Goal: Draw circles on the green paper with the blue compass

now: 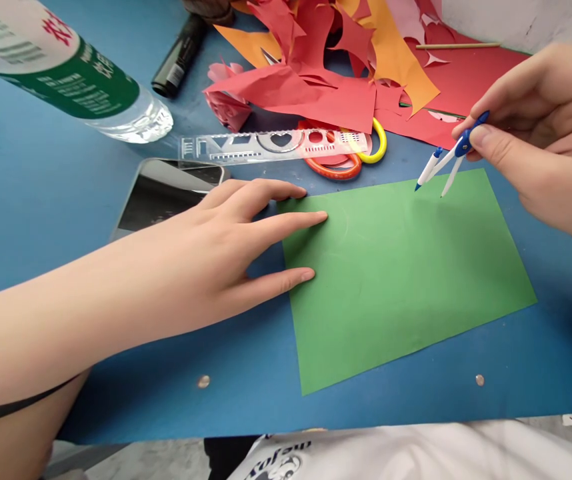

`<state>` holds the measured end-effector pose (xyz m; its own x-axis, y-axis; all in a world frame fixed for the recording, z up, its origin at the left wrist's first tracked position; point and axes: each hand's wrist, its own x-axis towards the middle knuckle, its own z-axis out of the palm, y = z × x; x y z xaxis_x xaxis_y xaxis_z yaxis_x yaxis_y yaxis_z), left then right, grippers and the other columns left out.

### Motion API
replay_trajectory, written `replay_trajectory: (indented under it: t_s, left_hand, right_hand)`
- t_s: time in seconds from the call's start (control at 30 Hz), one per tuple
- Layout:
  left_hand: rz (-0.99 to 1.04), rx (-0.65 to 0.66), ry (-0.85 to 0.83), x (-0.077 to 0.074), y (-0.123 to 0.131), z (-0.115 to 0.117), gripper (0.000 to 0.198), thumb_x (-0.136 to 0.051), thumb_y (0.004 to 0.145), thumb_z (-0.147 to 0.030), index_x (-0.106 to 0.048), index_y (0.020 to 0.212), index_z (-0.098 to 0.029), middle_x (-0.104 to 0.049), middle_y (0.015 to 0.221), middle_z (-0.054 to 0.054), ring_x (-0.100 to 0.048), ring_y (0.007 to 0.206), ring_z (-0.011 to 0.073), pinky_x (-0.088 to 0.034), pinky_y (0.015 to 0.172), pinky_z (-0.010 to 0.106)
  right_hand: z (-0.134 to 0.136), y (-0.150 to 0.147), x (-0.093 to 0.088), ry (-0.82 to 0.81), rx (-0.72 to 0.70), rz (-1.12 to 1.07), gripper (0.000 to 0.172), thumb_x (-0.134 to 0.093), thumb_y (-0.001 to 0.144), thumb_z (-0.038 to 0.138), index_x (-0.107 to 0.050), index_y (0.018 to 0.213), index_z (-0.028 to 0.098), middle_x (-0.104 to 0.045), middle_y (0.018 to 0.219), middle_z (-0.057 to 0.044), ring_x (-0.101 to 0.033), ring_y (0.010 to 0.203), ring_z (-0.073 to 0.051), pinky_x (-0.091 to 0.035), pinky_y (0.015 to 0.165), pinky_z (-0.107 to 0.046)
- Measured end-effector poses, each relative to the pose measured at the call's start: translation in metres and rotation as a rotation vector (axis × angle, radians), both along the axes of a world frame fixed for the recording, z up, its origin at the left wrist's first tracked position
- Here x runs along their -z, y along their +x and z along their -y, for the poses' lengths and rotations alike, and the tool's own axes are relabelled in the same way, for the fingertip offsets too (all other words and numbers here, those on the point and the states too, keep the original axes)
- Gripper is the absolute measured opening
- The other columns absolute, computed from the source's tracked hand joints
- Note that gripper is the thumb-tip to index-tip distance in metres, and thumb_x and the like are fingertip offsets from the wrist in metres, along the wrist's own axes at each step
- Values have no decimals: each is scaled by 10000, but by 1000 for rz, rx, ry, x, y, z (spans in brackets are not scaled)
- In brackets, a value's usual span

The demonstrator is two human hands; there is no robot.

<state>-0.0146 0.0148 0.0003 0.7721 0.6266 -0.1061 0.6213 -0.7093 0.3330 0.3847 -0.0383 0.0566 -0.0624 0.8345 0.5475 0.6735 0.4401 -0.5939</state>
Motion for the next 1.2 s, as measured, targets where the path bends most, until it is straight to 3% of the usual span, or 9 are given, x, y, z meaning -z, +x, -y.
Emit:
replay_trajectory:
  t_s: [0.17, 0.33, 0.53, 0.73, 0.97, 1.2]
  left_hand:
    - [-9, -10, 7, 2, -4, 0, 785, -532, 1176, -863, -773, 1789, -436, -663, 1877, 101, -711, 1664, 532, -592, 1500, 779]
    - [-19, -15, -16, 4, -10, 0, 806, -594, 1161, -886, -719, 1842, -472, -594, 1966, 47, -674, 1713, 527, -570, 1540, 741]
    - [-38, 16, 9, 5, -11, 0, 780, -555, 1210, -821, -683, 1872, -431, -583, 1962, 94, -665, 1724, 528, -564, 1533, 772]
    - [-22, 8, 4, 3, -10, 0, 752, -589, 1191, -825, -683, 1851, -477, -604, 1957, 87, -677, 1708, 529, -590, 1497, 799]
    - [1, -28, 16, 5, -3, 0, 801, -540, 1140, -889, -782, 1754, -436, -680, 1874, 96, -718, 1646, 548, -605, 1469, 820]
    - [-18, -30, -1, 1, -4, 1, 795, -524, 1163, -866, -771, 1777, -427, -658, 1891, 97, -690, 1682, 524, -574, 1514, 776]
  right_hand:
    - [5, -5, 0, 26, 102, 58, 124, -919, 964, 278, -797, 941, 291, -899, 958, 57, -858, 823, -160, -754, 779, -346]
    - [9, -9, 0, 34, 204, 44, 215, -839, 838, 114, -793, 893, 316, -879, 865, 76, -856, 750, -163, -746, 725, -331]
    - [9, -12, 2, 43, 291, 43, 218, -850, 832, 105, -788, 862, 312, -872, 822, 73, -869, 736, -174, -695, 688, -336]
    - [10, -9, 3, 38, 267, 84, 198, -853, 881, 145, -779, 889, 328, -869, 846, 92, -864, 748, -173, -712, 718, -352]
    - [7, -4, 5, 42, 233, 107, 169, -878, 879, 204, -790, 912, 343, -881, 853, 67, -866, 748, -194, -724, 699, -376]
    - [7, -5, 4, 32, 232, 112, 159, -872, 887, 201, -786, 912, 333, -871, 852, 68, -858, 752, -177, -722, 722, -370]
